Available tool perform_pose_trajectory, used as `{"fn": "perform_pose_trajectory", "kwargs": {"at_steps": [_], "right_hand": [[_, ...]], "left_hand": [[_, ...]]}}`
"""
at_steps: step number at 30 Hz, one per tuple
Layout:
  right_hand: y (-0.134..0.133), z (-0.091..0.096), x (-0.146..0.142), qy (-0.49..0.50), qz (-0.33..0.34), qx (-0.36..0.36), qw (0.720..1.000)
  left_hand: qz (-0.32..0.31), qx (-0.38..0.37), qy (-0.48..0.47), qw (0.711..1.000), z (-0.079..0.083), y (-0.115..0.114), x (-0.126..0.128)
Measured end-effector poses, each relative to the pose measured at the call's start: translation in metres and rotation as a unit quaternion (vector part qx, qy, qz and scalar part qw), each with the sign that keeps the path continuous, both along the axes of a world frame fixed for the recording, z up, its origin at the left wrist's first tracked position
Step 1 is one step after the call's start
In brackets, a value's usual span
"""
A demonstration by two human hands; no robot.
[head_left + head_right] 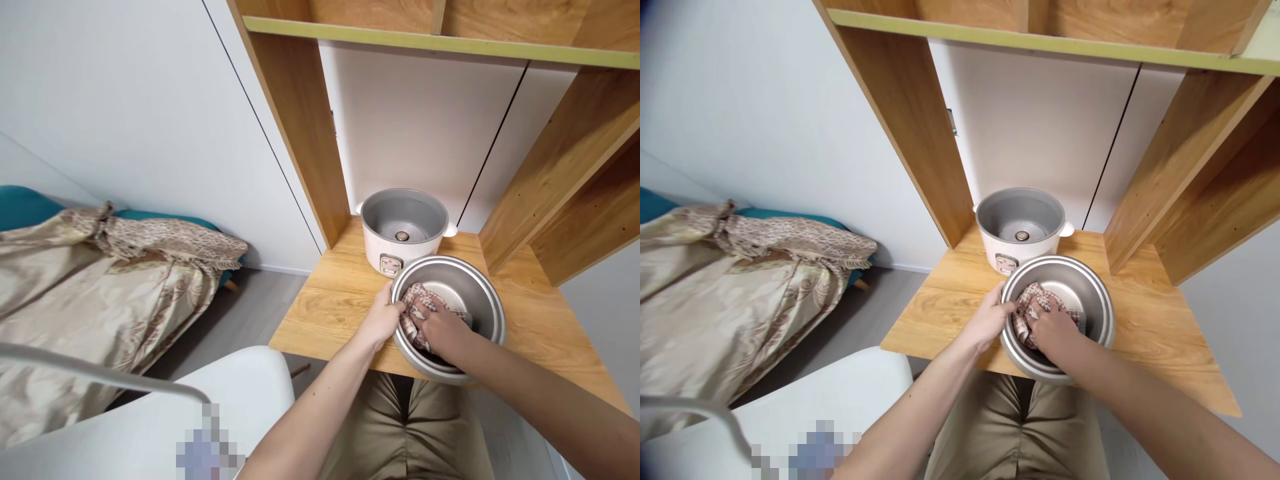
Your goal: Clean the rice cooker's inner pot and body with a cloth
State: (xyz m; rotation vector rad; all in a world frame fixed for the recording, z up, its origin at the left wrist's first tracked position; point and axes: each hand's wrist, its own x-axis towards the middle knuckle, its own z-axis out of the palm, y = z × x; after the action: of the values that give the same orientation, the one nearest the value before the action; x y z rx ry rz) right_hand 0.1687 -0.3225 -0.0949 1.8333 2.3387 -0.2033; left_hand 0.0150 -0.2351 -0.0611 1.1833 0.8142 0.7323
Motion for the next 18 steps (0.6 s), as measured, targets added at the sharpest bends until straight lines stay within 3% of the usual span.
{"fn": "perform_pose_trajectory", "kwargs": {"at_steps": [6,11,18], "right_hand": [[0.006,0.004,0.007,-0.009,0.017,-0.012,1.0],[0.01,0.028,0.0,-0.021,-0.029,-0.054,0.998],[0.025,0.058,-0.007,-0.011,-0.035,-0.081,0.996]], "left_hand": [[-0.003,0.073,0.053,0.996,-0.006,0.008,0.004],[-0.04,0.144,0.119,0.982,-0.001,0.015,0.006],[-0.087,0.227,0.223,0.944,0.016,0.015,0.007]]}}
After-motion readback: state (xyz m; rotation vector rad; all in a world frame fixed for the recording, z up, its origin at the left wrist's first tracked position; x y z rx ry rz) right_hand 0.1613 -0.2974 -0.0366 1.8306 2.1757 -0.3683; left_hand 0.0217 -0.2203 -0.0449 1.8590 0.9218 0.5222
